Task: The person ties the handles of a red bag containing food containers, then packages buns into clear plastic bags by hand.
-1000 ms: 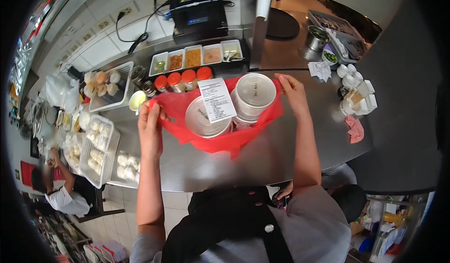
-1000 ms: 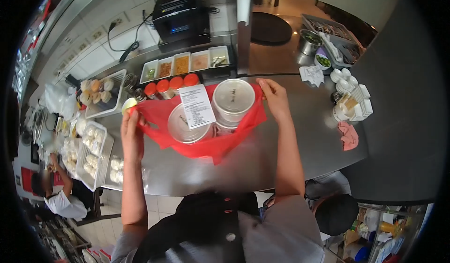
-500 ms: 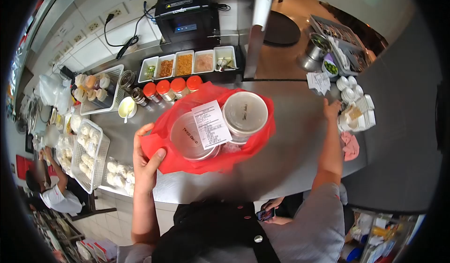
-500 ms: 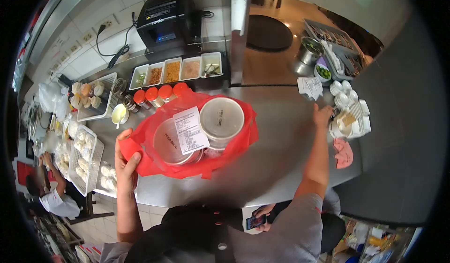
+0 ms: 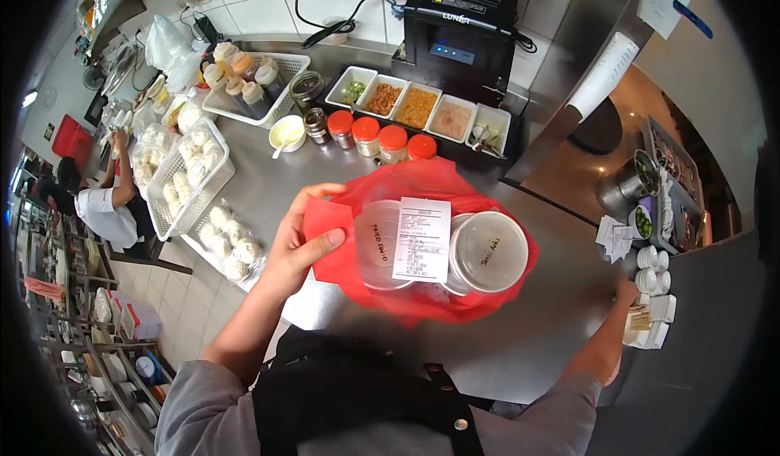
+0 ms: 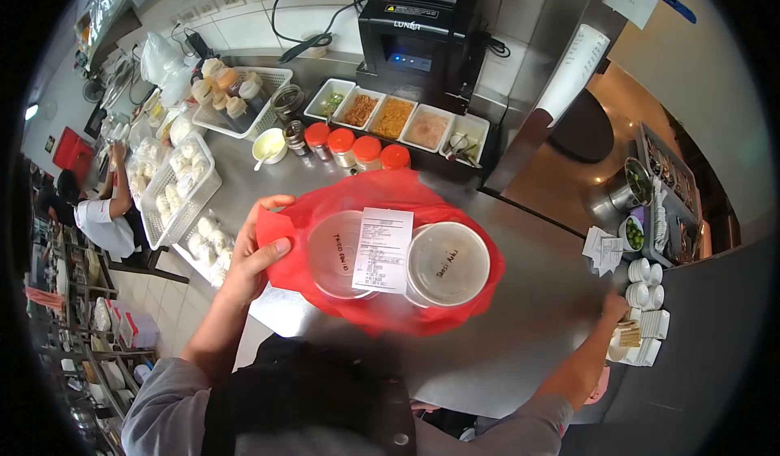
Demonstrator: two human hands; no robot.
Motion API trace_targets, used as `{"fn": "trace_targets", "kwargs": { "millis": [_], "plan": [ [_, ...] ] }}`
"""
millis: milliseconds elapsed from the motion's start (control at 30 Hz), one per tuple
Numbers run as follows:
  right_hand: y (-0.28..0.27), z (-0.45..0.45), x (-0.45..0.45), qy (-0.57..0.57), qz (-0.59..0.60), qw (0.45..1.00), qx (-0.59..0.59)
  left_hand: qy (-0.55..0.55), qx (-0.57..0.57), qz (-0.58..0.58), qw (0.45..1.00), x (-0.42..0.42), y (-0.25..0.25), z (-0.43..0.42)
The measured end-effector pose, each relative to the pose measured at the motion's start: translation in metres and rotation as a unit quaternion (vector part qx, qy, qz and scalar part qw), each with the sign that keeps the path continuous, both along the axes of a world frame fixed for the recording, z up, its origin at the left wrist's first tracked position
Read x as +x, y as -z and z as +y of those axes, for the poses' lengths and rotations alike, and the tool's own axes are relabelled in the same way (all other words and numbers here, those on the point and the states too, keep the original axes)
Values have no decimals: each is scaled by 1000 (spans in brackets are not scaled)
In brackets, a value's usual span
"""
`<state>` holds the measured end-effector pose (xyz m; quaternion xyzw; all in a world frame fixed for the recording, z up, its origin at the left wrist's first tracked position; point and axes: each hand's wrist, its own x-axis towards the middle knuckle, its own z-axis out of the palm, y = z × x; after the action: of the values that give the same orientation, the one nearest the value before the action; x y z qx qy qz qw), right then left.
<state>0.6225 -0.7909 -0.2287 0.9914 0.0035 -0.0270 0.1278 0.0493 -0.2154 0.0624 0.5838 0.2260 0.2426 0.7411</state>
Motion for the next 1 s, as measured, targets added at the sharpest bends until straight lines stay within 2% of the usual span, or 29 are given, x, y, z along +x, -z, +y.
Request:
{"fn": "trace_targets", "kwargs": {
  "millis": [100,133,200,267,333,367,400,433,467,533,567,600,667,733,800,833,1000],
  "plan": [
    [-13,36,-32,-137,-118,983,-9,2,-15,-17,1000,-2,3,-1],
    [-13,53,-48,-137,-119,983,-12,-2,-23,-26,999,-3,4,-1],
    [-18,92,-84,-16,-95,978,185,-6,-27,-33,999,-5,3,-3],
    [-16,124,-126,-85,-197,971,105,-8,-29,-39,999,-11,2,-4],
    [-72,194,-193,-116,-197,931,286,4,2,-36,999,-16,2,-2],
    [-100,224,-225,-119,-88,881,450,6,2,-38,999,-18,1,-2],
    [-129,253,-259,-72,79,793,600,1,17,-37,999,-19,0,-3],
    [-157,274,-289,-16,207,708,675,-3,32,-37,999,-20,-1,-3],
    [-178,291,-312,34,296,646,702,2,33,-38,999,-21,-1,-4],
    [-171,297,-320,-41,269,672,689,8,55,-39,998,-23,-2,-5],
    [-169,299,-324,-117,243,694,667,12,55,-41,998,-25,-2,-6],
    [-174,301,-324,-117,239,694,669,25,62,-44,997,-26,-2,-7],
    [-188,301,-317,-120,135,699,692,40,68,-50,996,-29,-3,-9],
    [-198,297,-308,-133,100,700,695,74,92,-42,992,-34,-3,-12],
    [-214,295,-305,-167,9,745,646,99,78,-31,992,-40,-3,-13],
    [-221,299,-307,-164,-18,728,665,102,80,-34,991,-40,-1,-14],
    [-269,310,-327,-191,-60,724,660,100,100,-46,989,-46,-2,-18]
  ]
}}
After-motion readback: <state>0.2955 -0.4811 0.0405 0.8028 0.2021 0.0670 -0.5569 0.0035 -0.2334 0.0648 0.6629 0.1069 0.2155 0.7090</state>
